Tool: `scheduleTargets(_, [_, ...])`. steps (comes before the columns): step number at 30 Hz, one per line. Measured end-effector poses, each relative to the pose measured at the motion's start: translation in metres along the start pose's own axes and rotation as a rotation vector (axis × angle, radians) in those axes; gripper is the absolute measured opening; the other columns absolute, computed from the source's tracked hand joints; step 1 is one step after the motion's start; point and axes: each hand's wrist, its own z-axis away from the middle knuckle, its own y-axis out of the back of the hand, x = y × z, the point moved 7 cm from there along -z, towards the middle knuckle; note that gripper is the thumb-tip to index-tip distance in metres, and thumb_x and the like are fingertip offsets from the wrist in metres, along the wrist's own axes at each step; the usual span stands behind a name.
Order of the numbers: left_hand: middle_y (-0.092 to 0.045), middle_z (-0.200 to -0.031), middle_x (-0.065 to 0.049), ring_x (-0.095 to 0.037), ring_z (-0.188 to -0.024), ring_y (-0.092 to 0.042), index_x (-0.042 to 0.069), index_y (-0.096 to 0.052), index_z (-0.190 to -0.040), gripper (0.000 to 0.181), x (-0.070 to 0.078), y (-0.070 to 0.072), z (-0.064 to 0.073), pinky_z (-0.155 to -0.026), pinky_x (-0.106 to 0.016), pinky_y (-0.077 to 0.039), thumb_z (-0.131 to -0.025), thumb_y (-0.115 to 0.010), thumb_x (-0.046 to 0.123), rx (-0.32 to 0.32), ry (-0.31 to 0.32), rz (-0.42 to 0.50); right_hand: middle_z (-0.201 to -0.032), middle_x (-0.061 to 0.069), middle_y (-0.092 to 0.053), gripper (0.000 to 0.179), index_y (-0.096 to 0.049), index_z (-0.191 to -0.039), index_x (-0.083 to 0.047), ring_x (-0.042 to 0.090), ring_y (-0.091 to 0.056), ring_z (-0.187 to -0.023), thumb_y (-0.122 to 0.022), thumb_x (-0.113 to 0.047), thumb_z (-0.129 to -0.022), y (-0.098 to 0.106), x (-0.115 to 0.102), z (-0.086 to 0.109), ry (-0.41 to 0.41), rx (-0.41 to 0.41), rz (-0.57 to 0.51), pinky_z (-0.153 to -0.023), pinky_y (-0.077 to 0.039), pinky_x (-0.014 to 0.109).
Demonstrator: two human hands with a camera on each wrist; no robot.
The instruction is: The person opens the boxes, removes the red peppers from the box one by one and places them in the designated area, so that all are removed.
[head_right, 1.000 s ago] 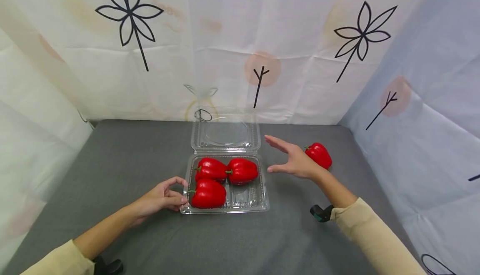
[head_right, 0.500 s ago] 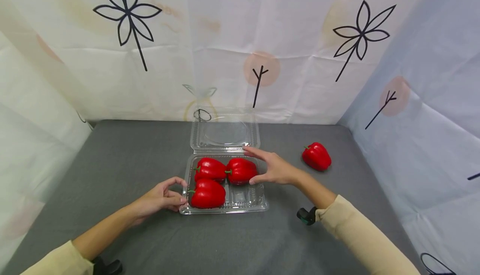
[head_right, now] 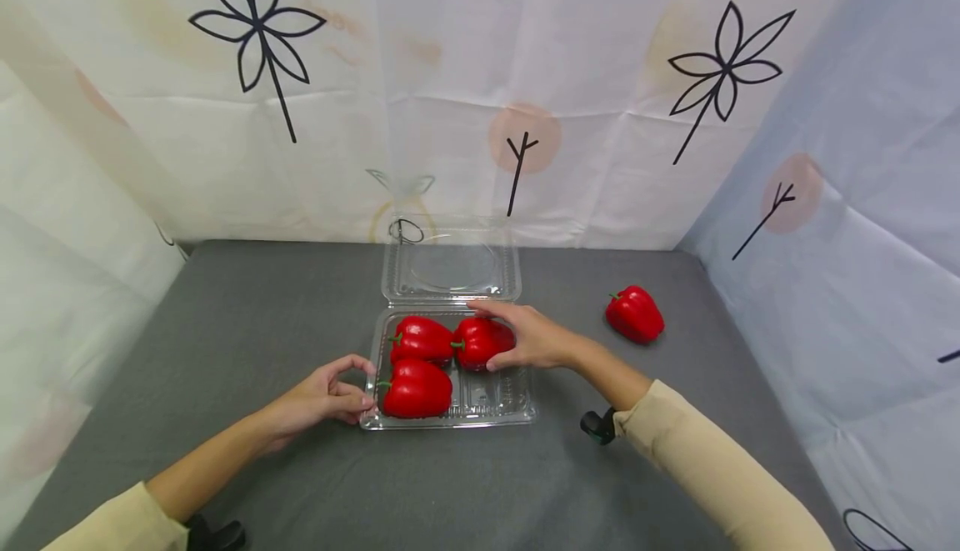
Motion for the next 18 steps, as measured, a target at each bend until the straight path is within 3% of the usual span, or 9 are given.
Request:
scheduleTargets(6, [-0.073,-0.09,-0.012,-0.022,-0.082,-0.068,0.003,-0.042,-0.129,0.047,-0.0004,0.0002,-0.0002,-0.083,-0.039,-0.056,-0.094,-0.069,0.016,0.004,-0.001,-0.005,-0.145,0.014,-0.05,0.075,-0.046,-0.145,-0.004,0.035,-0.046,-0.132,-0.082,-0.01,-0.08,-0.0029,0.0016,-0.0038,-0.004,-0.003,0.094,-0.103,-0.043,0.056])
scheduleTargets(12, [-0.073,-0.09,-0.012,-0.022,-0.083,-0.068,0.003,-0.042,-0.129,0.047,-0.001,0.0007,-0.0006,-0.083,-0.039,-0.056,-0.094,-0.07,0.016,0.005,0.004,-0.006,-0.146,0.014,-0.047,0.077,-0.046,-0.146,-0.01,0.036,-0.044,-0.133,-0.082,-0.006,-0.079,-0.0081,0.002,-0.0059,-0.039,-0.014,0.248,-0.104,-0.041,0.056])
scheduleTargets(18, [-0.073,-0.091,-0.012,-0.023,-0.083,-0.068,0.003,-0.042,-0.129,0.047,-0.0011,0.0006,-0.0006,-0.084,-0.039,-0.056,-0.094,-0.07,0.017,0.005,0.009,-0.004,-0.145,0.015,-0.047,0.076,-0.046,-0.147,-0.01,0.036,-0.044,-0.132,-0.081,-0.005,-0.08,-0.0089,0.0013,-0.0054,-0.047,-0.01,0.27,-0.104,-0.041,0.056])
